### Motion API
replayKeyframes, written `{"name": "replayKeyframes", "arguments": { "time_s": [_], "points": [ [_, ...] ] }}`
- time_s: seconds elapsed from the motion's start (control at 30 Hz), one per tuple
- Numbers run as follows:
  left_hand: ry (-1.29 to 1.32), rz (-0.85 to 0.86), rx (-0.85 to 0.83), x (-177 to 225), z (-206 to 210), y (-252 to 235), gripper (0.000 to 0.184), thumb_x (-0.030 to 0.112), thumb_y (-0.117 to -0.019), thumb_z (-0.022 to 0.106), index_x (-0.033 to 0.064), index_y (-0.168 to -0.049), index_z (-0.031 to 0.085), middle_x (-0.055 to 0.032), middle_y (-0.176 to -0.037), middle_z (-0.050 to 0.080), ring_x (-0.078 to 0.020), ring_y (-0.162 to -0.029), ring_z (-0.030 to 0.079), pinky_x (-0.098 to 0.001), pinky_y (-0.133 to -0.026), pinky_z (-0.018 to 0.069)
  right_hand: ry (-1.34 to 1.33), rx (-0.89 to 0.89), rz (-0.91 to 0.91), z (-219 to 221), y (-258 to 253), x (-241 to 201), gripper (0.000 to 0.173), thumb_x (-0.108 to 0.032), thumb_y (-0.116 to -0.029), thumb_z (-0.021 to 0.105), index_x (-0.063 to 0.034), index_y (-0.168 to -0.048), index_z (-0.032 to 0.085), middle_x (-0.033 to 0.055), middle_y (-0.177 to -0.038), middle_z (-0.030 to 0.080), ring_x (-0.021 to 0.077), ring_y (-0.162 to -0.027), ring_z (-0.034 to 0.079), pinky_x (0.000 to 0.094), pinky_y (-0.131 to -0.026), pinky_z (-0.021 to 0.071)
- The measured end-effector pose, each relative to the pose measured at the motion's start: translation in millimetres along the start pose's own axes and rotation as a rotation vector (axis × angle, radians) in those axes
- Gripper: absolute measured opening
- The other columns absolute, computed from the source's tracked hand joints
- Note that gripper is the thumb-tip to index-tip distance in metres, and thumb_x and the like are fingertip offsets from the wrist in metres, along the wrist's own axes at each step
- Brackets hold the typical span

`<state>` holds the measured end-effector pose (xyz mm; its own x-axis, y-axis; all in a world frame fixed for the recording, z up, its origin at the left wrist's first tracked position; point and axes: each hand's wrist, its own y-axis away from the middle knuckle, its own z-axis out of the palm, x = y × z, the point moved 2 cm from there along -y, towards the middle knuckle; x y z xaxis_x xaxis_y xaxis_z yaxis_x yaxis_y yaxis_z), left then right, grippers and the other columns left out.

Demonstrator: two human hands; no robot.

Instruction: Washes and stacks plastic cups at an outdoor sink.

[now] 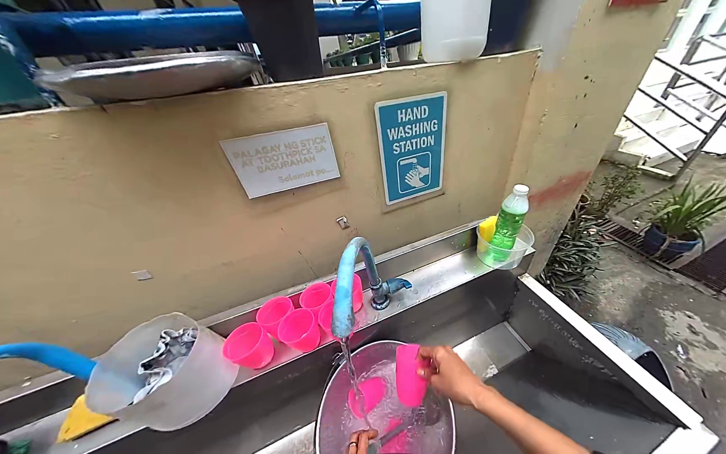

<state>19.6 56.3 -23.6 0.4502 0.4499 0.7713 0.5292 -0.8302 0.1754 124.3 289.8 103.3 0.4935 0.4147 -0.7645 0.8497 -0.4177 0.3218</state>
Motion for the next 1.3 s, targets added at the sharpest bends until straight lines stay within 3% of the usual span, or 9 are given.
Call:
{"name": "replayKeyframes", "arguments": {
  "time_s": [0.1,0.23,0.4,0.5,0.8,0.93,1.07,1.23,1.3],
  "points": [
    [-0.13,-0.184,-0.255,-4,17,-26,0.036,0.007,-0.0969,0.06,-0.0101,-0.129,0.06,-0.0329,-0.124,0.062,-0.0458,-0.118,0.061,-0.0557,-0.105,0.0462,0.165,0.091,0.035,-73,3,-29,0.028,-0.013,-0.1047,0.052,0.0049,-0.124,0.062,0.0257,-0.114,0.067,0.0378,-0.108,0.065,0.0548,-0.097,0.0485],
    [-0.194,-0.366,-0.515,-6,59,-47,0.035,0.005,-0.0975,0.058,-0.0074,-0.13,0.061,-0.0312,-0.129,0.061,-0.0461,-0.125,0.057,-0.061,-0.106,0.0433,-0.306,-0.073,0.235,-78,-26,-4,0.013,-0.01,-0.1086,0.046,-0.0007,-0.113,0.054,0.0026,-0.077,0.051,0.0082,-0.06,0.05,0.0235,-0.059,0.0455],
    [-0.097,-0.518,0.143,10,44,-90,0.053,0.001,-0.088,0.065,-0.0112,-0.138,0.05,-0.036,-0.146,0.043,-0.0471,-0.133,0.05,-0.0523,-0.11,0.044,-0.582,-0.133,0.309,-69,-32,17,0.013,-0.01,-0.1092,0.044,-0.0054,-0.103,0.055,-0.0023,-0.069,0.051,0.0038,-0.054,0.048,0.0182,-0.053,0.043],
    [0.027,-0.642,0.278,-15,43,-117,0.074,0.005,-0.0899,0.069,-0.0172,-0.149,0.031,-0.0409,-0.154,0.03,-0.0493,-0.144,0.036,-0.0504,-0.12,0.0318,-0.133,0.194,0.063,-119,-30,21,0.019,-0.01,-0.1072,0.051,0.0026,-0.116,0.06,0.0101,-0.084,0.059,0.0157,-0.066,0.055,0.0343,-0.065,0.0493],
    [0.158,-0.704,0.313,-9,49,-101,0.041,0.013,-0.1064,0.052,-0.0107,-0.141,0.051,-0.0322,-0.136,0.057,-0.0436,-0.133,0.052,-0.0522,-0.116,0.0346,0.43,0.47,-0.576,-118,-119,32,0.012,0.008,-0.0957,0.058,0.0133,-0.105,0.063,0.0306,-0.104,0.064,0.0473,-0.098,0.067,0.057,-0.087,0.0537],
    [0.051,-0.529,0.331,7,21,-62,0.022,0.006,-0.1029,0.055,-0.0092,-0.114,0.066,-0.0277,-0.108,0.068,-0.0398,-0.107,0.065,-0.0531,-0.1,0.0472,0.341,0.494,-0.506,-116,-107,17,0.052,0.006,-0.0942,0.058,0.0052,-0.145,0.048,0.0295,-0.151,0.045,0.0423,-0.099,0.069,0.0553,-0.081,0.0576],
    [-0.135,-0.005,0.54,8,5,-18,0.019,-0.009,-0.0918,0.055,-0.0093,-0.095,0.073,-0.0253,-0.096,0.072,-0.0434,-0.1,0.069,-0.0527,-0.096,0.0532,0.158,0.574,-0.433,-50,-35,0,0.037,-0.002,-0.0975,0.054,0.0053,-0.134,0.055,0.0272,-0.128,0.057,0.0328,-0.085,0.067,0.0469,-0.068,0.0569],
    [-0.294,0.354,0.481,4,-18,9,0.021,-0.011,-0.086,0.057,-0.0012,-0.088,0.075,-0.0176,-0.092,0.073,-0.0415,-0.102,0.07,-0.0478,-0.094,0.0565,-0.253,-0.235,0.039,104,-33,12,0.057,-0.027,-0.1051,0.057,-0.0013,-0.153,0.04,0.0244,-0.151,0.046,0.0337,-0.126,0.06,0.0456,-0.101,0.0528],
    [-0.246,0.38,0.409,7,-22,16,0.024,-0.013,-0.0854,0.056,-0.0007,-0.092,0.076,-0.0206,-0.106,0.074,-0.0434,-0.115,0.066,-0.0488,-0.101,0.0536,-0.47,-0.28,0.229,138,-45,14,0.047,-0.021,-0.1088,0.05,-0.0016,-0.151,0.043,0.0242,-0.138,0.057,0.0304,-0.107,0.07,0.0435,-0.086,0.0608]
  ]
}}
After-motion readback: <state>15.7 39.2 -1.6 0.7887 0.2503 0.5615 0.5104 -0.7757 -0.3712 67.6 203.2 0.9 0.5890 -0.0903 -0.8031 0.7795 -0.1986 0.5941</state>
